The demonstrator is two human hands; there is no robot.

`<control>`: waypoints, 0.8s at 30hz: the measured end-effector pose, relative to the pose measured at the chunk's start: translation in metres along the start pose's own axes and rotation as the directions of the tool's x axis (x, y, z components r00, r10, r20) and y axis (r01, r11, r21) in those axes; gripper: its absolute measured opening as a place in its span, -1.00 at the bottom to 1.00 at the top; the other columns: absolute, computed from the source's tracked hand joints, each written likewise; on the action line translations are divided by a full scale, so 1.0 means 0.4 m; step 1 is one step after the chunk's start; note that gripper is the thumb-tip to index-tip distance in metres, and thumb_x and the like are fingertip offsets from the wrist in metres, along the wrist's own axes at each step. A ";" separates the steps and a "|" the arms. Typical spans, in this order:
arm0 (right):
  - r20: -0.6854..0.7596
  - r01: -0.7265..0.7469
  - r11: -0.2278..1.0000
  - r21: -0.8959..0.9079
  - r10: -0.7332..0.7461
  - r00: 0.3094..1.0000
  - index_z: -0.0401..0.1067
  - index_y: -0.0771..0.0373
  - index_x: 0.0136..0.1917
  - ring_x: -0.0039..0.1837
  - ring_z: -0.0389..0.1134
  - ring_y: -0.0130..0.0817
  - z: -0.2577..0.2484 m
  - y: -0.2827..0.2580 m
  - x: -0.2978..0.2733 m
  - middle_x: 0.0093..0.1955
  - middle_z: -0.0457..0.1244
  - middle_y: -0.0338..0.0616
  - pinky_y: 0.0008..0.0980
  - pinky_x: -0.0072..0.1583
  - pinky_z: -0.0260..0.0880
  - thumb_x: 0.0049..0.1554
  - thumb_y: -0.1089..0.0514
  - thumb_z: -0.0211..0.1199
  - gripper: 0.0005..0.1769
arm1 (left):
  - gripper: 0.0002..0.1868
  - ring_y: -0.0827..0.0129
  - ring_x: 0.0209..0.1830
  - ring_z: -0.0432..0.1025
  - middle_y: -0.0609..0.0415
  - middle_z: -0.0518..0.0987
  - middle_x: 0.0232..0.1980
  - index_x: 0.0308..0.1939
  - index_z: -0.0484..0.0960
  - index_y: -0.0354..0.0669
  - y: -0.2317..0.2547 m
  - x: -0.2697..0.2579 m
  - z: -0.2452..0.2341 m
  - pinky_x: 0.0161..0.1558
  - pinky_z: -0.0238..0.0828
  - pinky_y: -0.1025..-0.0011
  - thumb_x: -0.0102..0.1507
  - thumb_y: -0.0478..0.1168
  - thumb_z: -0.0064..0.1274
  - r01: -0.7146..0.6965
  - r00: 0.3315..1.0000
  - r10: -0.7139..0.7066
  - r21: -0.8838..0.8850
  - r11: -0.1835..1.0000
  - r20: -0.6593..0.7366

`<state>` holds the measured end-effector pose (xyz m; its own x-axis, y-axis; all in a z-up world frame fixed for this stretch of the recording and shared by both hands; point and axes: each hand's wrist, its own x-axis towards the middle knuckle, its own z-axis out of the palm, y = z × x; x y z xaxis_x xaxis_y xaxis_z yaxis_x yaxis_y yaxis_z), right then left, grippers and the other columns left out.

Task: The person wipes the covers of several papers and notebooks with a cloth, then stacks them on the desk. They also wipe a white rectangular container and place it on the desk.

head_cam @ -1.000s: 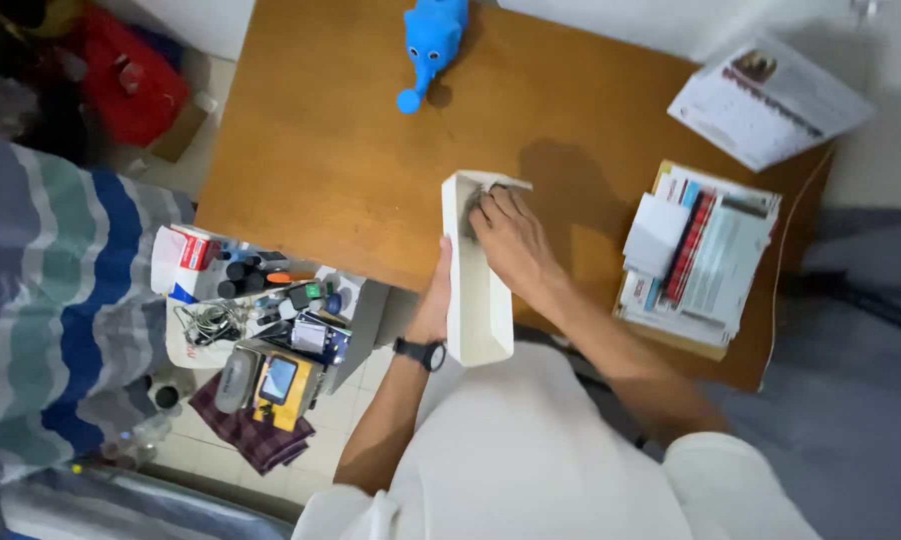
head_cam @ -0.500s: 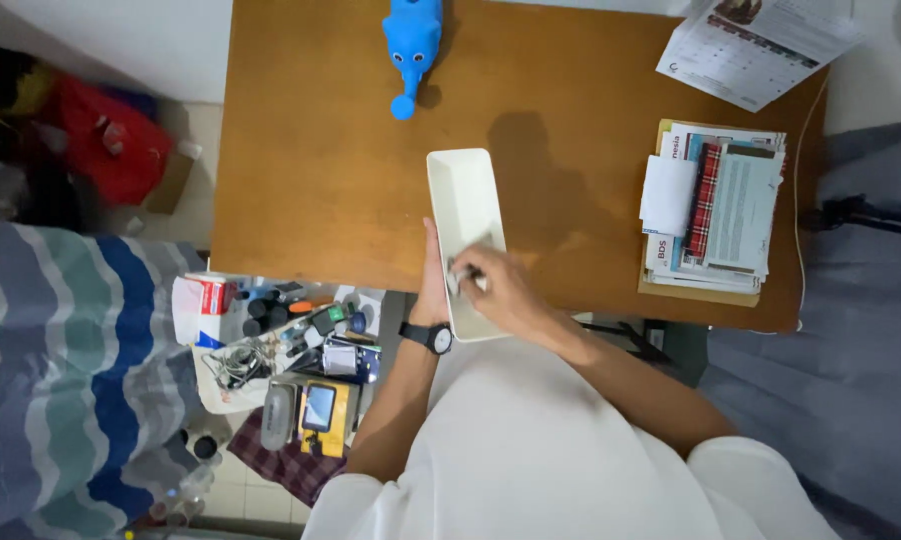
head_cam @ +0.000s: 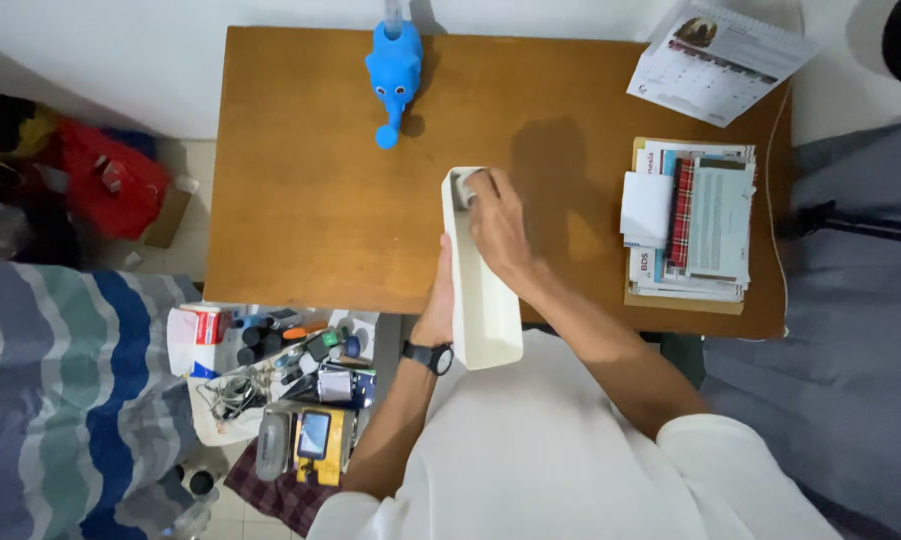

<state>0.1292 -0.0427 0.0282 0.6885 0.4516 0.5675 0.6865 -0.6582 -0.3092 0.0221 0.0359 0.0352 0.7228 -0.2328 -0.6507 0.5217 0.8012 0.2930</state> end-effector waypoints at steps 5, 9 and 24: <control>0.116 0.112 0.986 0.125 -0.127 0.985 0.39 0.09 0.09 0.14 0.34 -0.23 -0.025 0.011 0.002 0.05 0.24 -0.21 -0.30 0.05 0.45 0.19 0.31 0.12 -0.78 | -0.29 0.34 -0.37 0.61 0.08 0.70 -0.21 -0.12 0.70 0.05 0.016 -0.047 0.070 -0.38 0.64 0.45 0.19 0.55 -0.09 -0.033 0.998 0.035 0.031 0.999 -0.060; 0.142 0.125 0.991 -0.046 -0.117 0.983 0.39 0.23 -0.04 0.08 0.29 -0.04 -0.056 0.034 -0.013 -0.04 0.21 -0.05 -0.22 -0.03 0.41 0.12 0.36 0.16 -0.87 | -0.33 0.38 -0.43 0.60 0.08 0.69 -0.29 -0.18 0.70 0.04 0.035 -0.093 0.124 -0.44 0.62 0.50 0.21 0.51 -0.06 -0.054 0.993 0.058 0.042 0.998 -0.098; 0.752 -0.531 0.656 0.537 -0.086 0.654 0.43 0.26 -0.06 0.04 0.43 0.19 -0.260 -0.102 -0.138 -0.13 0.34 0.10 -0.07 0.02 0.44 0.04 0.42 0.23 -0.81 | -0.12 0.15 0.20 0.49 -0.05 0.55 0.29 0.30 0.53 -0.04 -0.014 0.089 -0.071 0.33 0.38 0.17 0.21 0.53 -0.10 -0.108 0.994 0.100 -0.193 0.975 -0.053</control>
<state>0.0390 -0.1036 0.0889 0.5670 0.8047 -0.1761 0.2106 -0.3483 -0.9134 0.0319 0.0388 -0.0095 0.7466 -0.1221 -0.6540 0.3430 0.9129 0.2212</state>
